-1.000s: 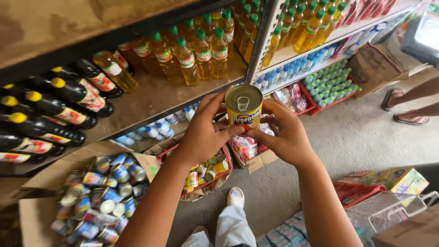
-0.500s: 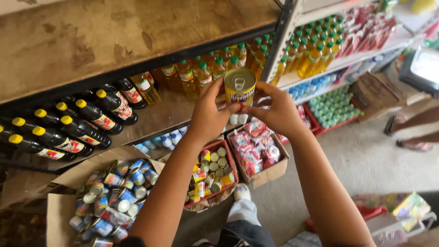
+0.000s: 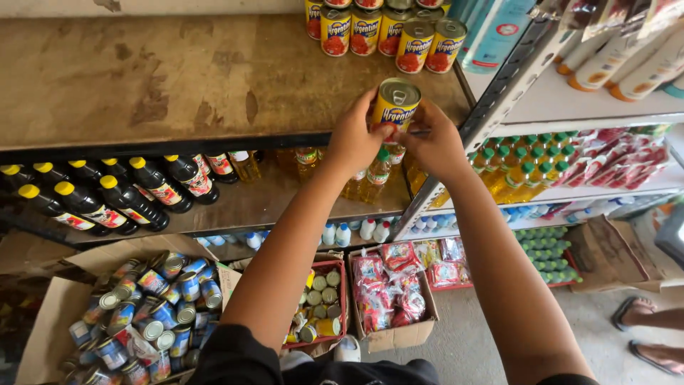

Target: Cleaning dust off canned goods with a cloth and organizing them onto grocery store shelves.

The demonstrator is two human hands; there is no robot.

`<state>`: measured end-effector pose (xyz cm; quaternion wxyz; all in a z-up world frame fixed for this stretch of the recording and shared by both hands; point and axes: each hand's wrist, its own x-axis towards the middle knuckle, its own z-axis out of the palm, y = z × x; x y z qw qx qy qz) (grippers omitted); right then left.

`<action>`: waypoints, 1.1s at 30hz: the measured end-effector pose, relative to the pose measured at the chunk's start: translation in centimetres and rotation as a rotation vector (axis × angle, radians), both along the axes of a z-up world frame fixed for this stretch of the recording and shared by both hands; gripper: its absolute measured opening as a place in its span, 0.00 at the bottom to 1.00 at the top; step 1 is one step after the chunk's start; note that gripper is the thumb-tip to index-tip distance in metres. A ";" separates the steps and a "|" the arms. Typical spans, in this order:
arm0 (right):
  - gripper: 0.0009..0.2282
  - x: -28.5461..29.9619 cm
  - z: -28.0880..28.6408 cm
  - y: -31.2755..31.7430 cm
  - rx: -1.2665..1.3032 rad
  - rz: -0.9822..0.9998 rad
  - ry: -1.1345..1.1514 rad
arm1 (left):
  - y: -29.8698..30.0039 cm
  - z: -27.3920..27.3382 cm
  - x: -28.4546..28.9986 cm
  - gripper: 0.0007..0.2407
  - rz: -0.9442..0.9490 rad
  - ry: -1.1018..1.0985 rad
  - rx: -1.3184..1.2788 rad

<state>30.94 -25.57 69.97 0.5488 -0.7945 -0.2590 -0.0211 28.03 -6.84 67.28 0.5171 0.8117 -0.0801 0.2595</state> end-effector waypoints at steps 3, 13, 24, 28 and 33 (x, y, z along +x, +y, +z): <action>0.30 3.3 -0.6 0.6 0.051 0.025 0.054 | -0.3 1.5 1.8 0.31 0.048 0.004 0.015; 0.32 12.3 -4.5 3.2 0.079 -0.002 0.049 | 0.8 -0.9 8.7 0.31 0.171 0.067 0.108; 0.21 17.8 -6.6 6.6 0.013 -0.344 -0.180 | 2.2 -2.4 16.1 0.30 0.250 0.125 0.198; 0.17 18.3 -6.8 6.5 0.000 -0.392 -0.163 | 2.8 -3.6 16.8 0.29 0.285 0.137 0.203; 0.14 17.3 -6.3 6.2 -0.006 -0.373 -0.181 | 2.8 -4.1 17.5 0.24 0.322 0.068 0.076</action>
